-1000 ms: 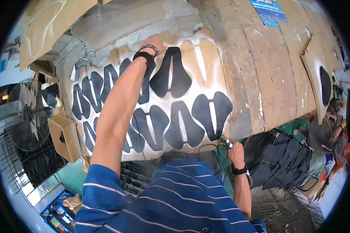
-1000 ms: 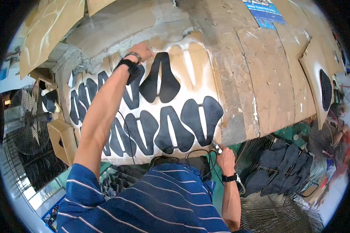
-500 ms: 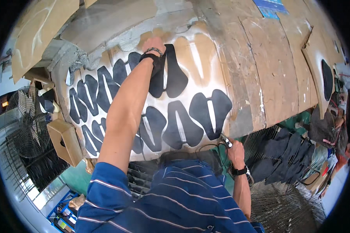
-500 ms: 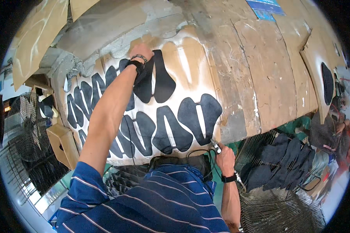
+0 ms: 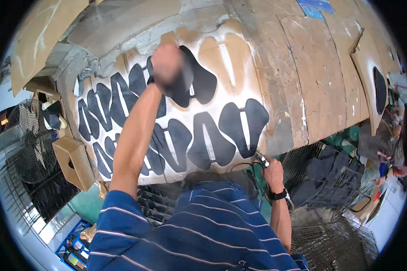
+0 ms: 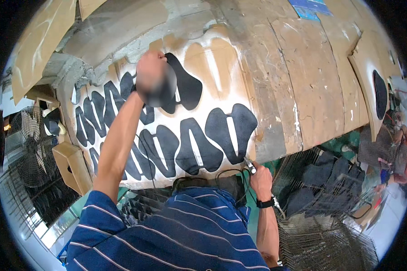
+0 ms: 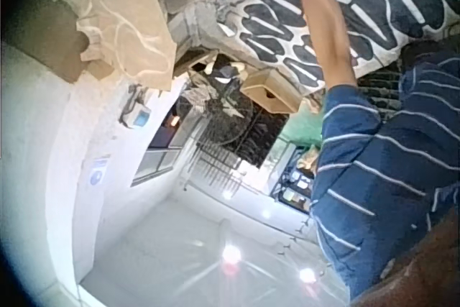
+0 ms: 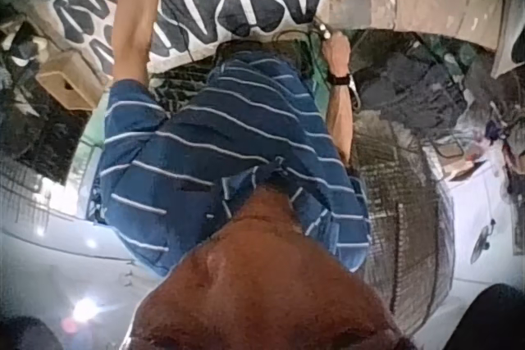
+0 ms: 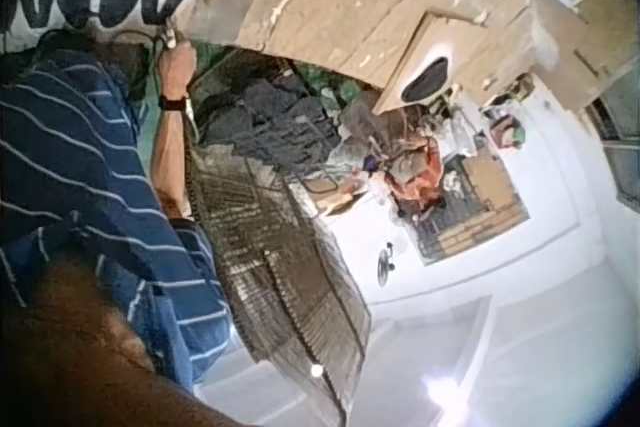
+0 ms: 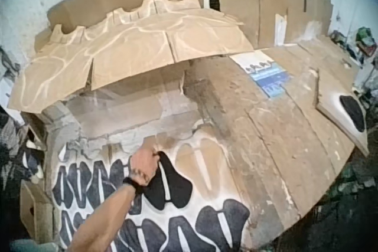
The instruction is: Apply adhesive to shoe padding components using a spray gun and arrange them on a template board.
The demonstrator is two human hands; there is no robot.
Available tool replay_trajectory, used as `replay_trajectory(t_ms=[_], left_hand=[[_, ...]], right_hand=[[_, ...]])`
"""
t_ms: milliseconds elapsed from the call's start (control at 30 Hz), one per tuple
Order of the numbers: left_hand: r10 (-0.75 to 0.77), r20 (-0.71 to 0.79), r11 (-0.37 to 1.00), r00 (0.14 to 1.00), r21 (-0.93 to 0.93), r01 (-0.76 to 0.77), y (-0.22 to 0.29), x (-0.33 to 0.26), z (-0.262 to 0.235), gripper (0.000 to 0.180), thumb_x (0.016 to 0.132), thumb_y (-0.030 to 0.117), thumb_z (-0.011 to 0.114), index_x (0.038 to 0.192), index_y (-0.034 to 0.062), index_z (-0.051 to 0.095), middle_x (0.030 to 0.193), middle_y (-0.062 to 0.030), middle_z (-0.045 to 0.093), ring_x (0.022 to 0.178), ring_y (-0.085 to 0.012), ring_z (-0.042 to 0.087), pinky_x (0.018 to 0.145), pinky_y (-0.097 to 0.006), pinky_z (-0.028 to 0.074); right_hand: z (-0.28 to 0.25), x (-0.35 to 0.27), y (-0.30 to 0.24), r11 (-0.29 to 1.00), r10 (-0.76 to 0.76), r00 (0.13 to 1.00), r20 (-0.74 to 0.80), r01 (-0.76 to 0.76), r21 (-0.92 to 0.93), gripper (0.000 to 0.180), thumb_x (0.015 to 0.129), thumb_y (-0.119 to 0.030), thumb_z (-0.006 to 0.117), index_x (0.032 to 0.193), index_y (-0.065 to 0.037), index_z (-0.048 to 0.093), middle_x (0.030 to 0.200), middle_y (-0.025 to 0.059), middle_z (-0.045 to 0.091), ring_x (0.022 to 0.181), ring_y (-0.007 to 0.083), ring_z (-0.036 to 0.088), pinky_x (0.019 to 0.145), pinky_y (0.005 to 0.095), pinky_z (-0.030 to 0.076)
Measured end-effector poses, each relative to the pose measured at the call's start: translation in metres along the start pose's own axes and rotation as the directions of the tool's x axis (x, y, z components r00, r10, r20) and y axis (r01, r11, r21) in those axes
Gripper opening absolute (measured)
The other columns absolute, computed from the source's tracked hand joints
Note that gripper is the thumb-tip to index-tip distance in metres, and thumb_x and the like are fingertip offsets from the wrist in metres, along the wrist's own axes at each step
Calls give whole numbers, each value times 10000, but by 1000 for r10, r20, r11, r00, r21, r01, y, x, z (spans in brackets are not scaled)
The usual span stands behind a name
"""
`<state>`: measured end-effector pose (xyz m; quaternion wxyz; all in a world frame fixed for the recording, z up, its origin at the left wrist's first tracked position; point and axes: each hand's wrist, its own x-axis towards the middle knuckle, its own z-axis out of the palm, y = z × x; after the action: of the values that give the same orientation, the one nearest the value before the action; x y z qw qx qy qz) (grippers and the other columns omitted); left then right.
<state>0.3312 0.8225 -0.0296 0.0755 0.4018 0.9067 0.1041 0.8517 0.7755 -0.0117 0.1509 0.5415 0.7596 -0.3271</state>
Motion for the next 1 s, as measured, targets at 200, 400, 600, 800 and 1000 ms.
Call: replay_trajectory(t_ms=[200, 400, 600, 800, 1000], left_hand=[[318, 7, 948, 948, -15, -318, 33, -123, 33, 132, 779, 172, 770, 832, 80, 691, 873, -135, 638, 865, -322, 681, 728, -440, 558], [3, -209, 973, 978, -225, -52, 34, -150, 32, 250, 816, 208, 778, 1022, 75, 727, 984, -145, 663, 899, -365, 674, 770, -458, 554], [-472, -154, 879, 868, -148, 452, -15, -156, 31, 285, 841, 245, 780, 1070, 90, 711, 1085, -150, 652, 960, -379, 689, 796, -487, 559], [-608, -85, 791, 789, -156, 592, -14, -166, 32, 239, 848, 335, 780, 909, 105, 759, 955, -170, 734, 915, -371, 725, 790, -484, 573], [-715, 491, 252, 498, -483, 838, -28, -181, 43, 265, 907, 271, 703, 804, 29, 735, 763, -112, 730, 681, -233, 727, 552, -374, 518]], right_hand=[[-3, 4, -5, 999, 6, 998, 59, -4, -32, 276, 881, -95, 599, 1114, -82, 747, 888, 306, 689, 881, 482, 680, 770, 550, 541], [3, 0, 2, 999, 36, 999, 16, -35, -38, 324, 873, -124, 642, 1178, -116, 754, 929, 296, 699, 910, 472, 686, 799, 543, 545], [2, 0, -3, 998, 57, 998, 14, -56, -29, 318, 861, -138, 680, 1167, -102, 755, 945, 306, 693, 936, 477, 680, 806, 539, 542], [3, 2, 0, 996, 78, 996, 40, -77, -40, 279, 862, -169, 693, 1118, -78, 756, 922, 309, 688, 926, 482, 676, 790, 540, 536], [1, 1, -3, 998, 44, 998, 52, -41, -54, 310, 882, -133, 657, 1178, -130, 749, 943, 303, 690, 935, 471, 680, 800, 544, 542]])
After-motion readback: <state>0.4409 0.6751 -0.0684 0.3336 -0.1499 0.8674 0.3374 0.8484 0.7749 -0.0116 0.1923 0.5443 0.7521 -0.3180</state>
